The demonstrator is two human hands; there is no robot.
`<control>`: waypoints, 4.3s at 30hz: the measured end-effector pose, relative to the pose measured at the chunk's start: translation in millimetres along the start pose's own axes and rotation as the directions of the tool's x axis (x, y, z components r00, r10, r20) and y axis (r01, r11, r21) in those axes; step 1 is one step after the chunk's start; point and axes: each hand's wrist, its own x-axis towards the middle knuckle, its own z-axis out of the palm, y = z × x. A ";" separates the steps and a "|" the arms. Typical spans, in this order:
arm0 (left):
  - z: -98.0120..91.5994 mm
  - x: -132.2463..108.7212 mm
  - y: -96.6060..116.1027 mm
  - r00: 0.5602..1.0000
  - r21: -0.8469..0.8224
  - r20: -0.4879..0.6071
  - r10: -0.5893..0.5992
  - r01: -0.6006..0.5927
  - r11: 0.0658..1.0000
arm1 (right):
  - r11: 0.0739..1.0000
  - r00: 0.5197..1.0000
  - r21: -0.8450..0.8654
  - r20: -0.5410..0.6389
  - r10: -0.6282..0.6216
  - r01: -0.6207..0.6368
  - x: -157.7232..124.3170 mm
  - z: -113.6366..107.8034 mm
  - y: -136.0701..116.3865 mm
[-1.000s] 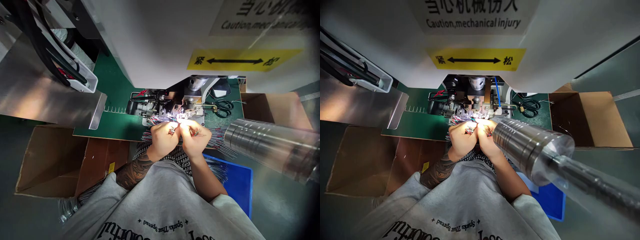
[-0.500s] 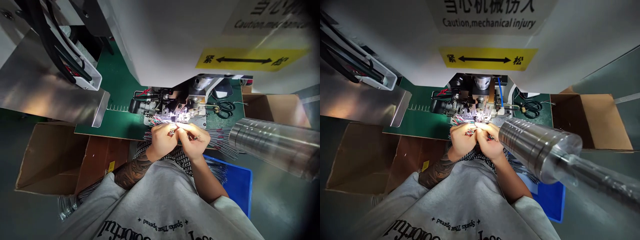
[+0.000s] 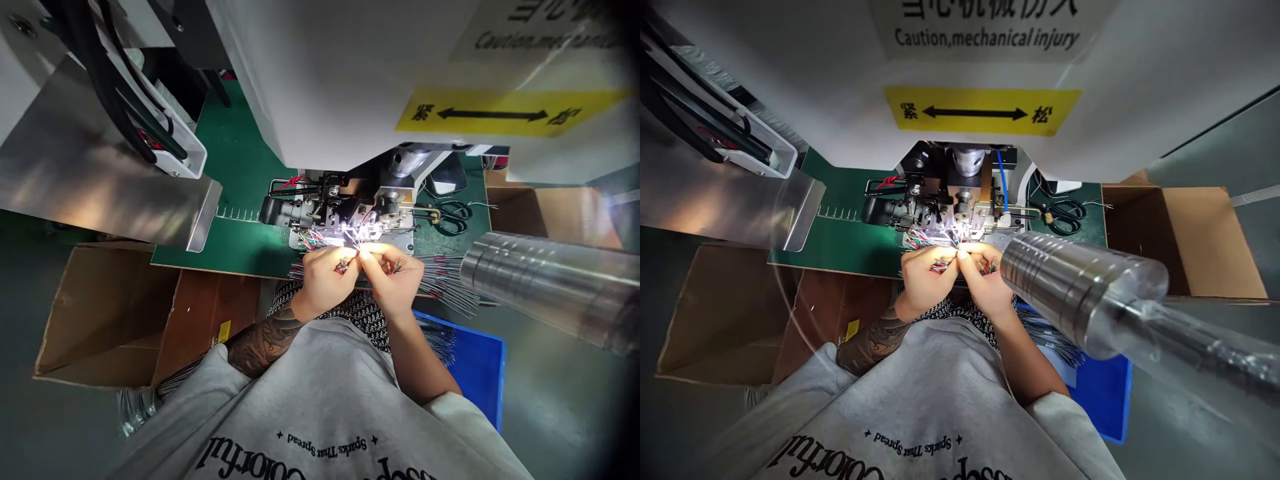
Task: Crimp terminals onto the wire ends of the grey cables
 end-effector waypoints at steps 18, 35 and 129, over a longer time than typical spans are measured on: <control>-11.0 -5.9 2.8 0.998 -0.049 0.061 -0.035 0.038 0.998 | 0.996 0.999 0.075 0.020 -0.045 0.043 1.5 -6.9 4.5; -19.6 -43.5 -4.1 0.981 -0.090 0.006 -0.194 0.194 0.977 | 0.966 0.993 0.258 0.113 -0.034 0.004 -4.4 -17.6 26.5; -2.0 -6.9 6.8 0.993 0.052 0.114 0.005 -0.011 0.999 | 0.996 0.989 -0.021 0.125 0.083 -0.081 18.8 -13.1 -17.8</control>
